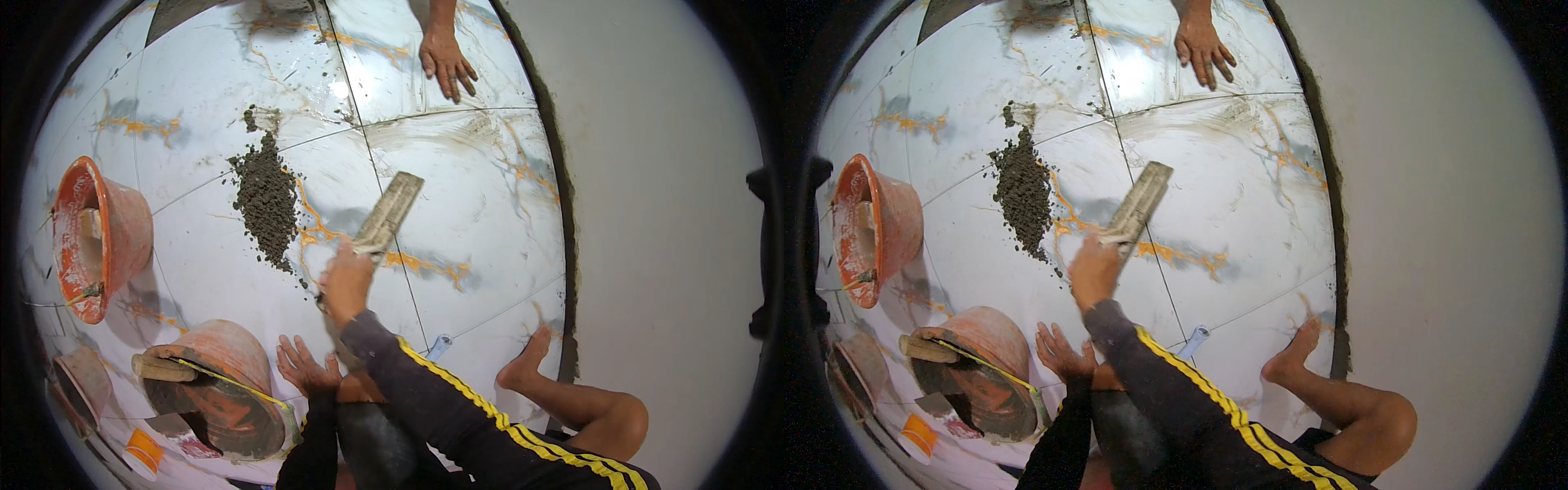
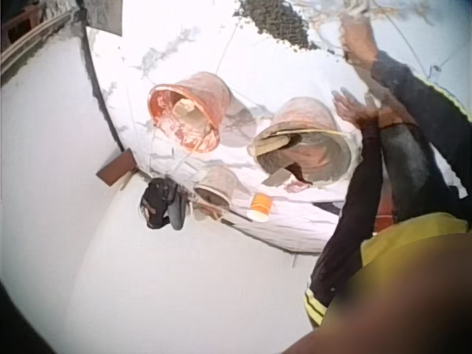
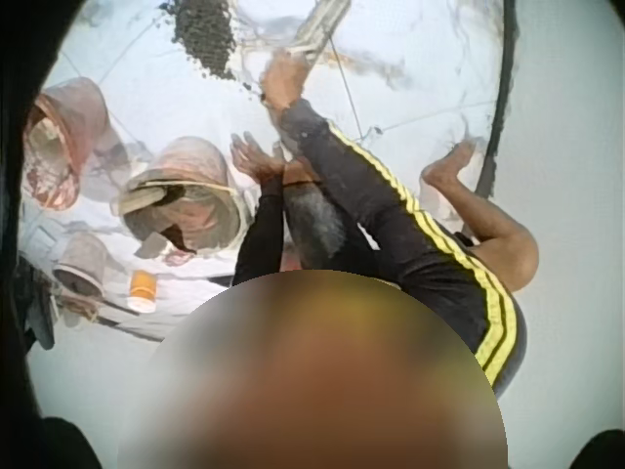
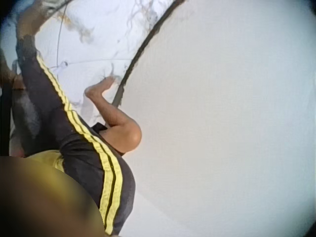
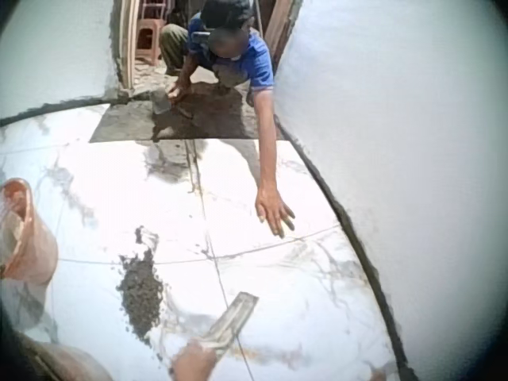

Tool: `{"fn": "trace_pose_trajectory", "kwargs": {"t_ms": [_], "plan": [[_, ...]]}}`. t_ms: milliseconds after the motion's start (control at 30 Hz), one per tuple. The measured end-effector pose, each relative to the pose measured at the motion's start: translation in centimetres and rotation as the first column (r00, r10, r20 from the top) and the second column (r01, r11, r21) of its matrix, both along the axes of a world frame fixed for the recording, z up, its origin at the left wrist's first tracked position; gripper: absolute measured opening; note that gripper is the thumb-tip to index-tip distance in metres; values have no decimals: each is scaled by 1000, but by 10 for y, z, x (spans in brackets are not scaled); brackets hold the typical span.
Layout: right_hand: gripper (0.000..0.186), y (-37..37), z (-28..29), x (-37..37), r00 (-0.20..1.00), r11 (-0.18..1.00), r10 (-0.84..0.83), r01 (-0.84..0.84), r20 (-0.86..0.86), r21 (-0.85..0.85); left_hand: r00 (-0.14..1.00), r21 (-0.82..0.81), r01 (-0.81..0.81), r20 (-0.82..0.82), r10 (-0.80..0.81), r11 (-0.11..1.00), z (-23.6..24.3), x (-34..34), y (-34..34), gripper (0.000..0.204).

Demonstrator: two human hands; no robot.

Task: The person applies grout along the edges of marble-patterned floor tiles using a trowel and a bucket. They smooth the grout lines and wipe excess material from the tile surface with a sponge.

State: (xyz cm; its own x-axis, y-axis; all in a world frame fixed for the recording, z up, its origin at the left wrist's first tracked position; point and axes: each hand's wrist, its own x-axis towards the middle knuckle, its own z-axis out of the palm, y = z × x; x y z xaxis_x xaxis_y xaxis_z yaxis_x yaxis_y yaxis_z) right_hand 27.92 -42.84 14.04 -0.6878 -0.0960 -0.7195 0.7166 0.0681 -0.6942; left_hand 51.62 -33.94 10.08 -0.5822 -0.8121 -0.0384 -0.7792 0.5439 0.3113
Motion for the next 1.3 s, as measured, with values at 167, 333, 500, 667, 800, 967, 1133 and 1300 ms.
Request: {"fn": "trace_pose_trajectory", "kwargs": {"t_ms": [167, 333, 500, 667, 800, 967, 1133, 1300], "plan": [[39, -156, -20, -4, 960, 964, 217, -183, -176, 191, 988, -54, -103, 106, 109, 993, -23, 6, 9, 73], [49, -210, 21, -29, 880, 933, 358, -343, -311, 105, 986, -38, -158, 46, 160, 987, -44, 22, 13, 82], [44, -84, 31, -50, 734, 851, 524, -425, -432, 309, 998, -56, 46, -32, -47, 997, -42, 26, -2, 86], [40, 123, 32, -100, 687, 861, 505, -357, -522, 363, 993, -215, 100, 88, -83, 971, -23, 5, 6, 84], [43, 289, 64, -169, 740, 475, 651, -225, -168, 851, 992, -263, 73, 119, -43, 962, -16, -3, 8, 78], [42, 439, 81, -223, 763, 180, 640, -36, -89, 983, 989, -393, 137, 102, -105, 909, -23, -2, 4, 74], [42, 490, 63, -260, 741, 154, 669, -60, -59, 986, 980, -420, 147, 185, -74, 896, -22, -5, 8, 71], [42, 460, 46, -292, 666, 231, 741, -135, -84, 964, 982, -288, 138, 165, -92, 948, -12, -5, 10, 68]]}}
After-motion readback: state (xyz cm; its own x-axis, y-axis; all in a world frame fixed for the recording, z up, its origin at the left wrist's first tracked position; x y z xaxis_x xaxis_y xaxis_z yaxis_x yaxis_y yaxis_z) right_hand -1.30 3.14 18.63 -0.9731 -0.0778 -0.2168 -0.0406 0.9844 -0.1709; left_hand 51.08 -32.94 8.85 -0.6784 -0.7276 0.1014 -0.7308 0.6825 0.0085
